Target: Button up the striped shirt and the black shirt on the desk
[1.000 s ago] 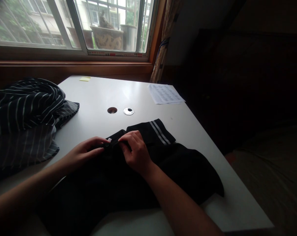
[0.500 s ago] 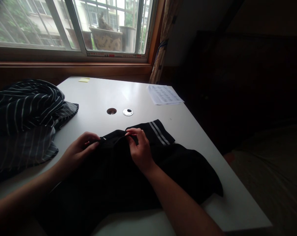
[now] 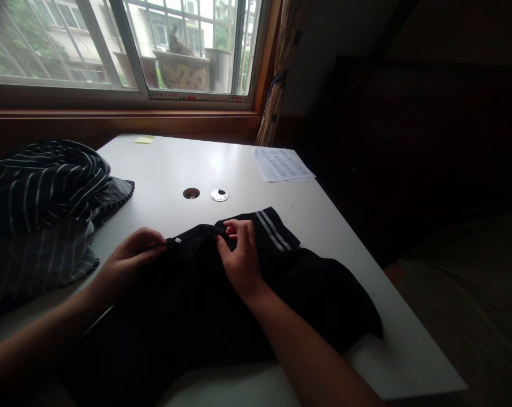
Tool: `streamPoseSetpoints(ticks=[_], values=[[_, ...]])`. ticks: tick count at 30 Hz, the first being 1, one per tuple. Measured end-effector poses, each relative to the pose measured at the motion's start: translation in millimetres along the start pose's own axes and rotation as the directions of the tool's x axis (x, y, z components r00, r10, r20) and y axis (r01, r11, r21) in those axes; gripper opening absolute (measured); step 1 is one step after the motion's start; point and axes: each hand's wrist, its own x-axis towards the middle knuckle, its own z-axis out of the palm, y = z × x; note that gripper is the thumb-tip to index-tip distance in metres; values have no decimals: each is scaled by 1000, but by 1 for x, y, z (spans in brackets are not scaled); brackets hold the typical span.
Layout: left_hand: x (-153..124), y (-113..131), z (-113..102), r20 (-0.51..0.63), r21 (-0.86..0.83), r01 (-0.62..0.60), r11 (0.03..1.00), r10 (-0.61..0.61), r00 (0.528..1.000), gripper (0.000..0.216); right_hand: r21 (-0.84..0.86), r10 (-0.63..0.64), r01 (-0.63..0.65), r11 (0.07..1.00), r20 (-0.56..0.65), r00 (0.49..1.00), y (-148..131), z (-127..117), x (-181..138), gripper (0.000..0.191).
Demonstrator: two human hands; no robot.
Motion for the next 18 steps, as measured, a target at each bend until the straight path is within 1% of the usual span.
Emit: streamPoseSetpoints(ticks=[3,6,7,9,11,13,14,16,18], values=[[-1,1,1,-2,-17,19,1000,-19,1000,29,-22,-35,34,999,-31,999,-5,-1,-2,17],[-1,3,4,-22,6,20,1000,-20,1000,31,-15,-109,109,994,4,994,-14,-4,-6,13],[-1,4,4,-32,19,14,1000,-13,999,32,-11,-135,136,991,37,990,-17,-4,-8,14],[-1,4,6,-49,52,-3,999,5,999,35,-15,-181,185,983,143,973,-23,-5,-12,18],[-3,4,7,-68,88,-21,996,27,997,36,-48,-177,197,979,270,946,-27,-3,-15,23],[-5,3,8,-85,128,-50,991,61,995,36,-93,-101,144,985,361,927,-30,0,-17,25],[-7,3,9,-90,149,-69,986,83,992,36,-110,-55,105,988,384,922,-30,2,-17,25],[-10,2,11,-65,197,-124,972,140,988,33,-112,30,14,994,382,924,-30,5,-17,21],[-13,2,12,-5,252,-189,949,196,981,29,-70,98,-78,995,361,928,-28,7,-16,15]])
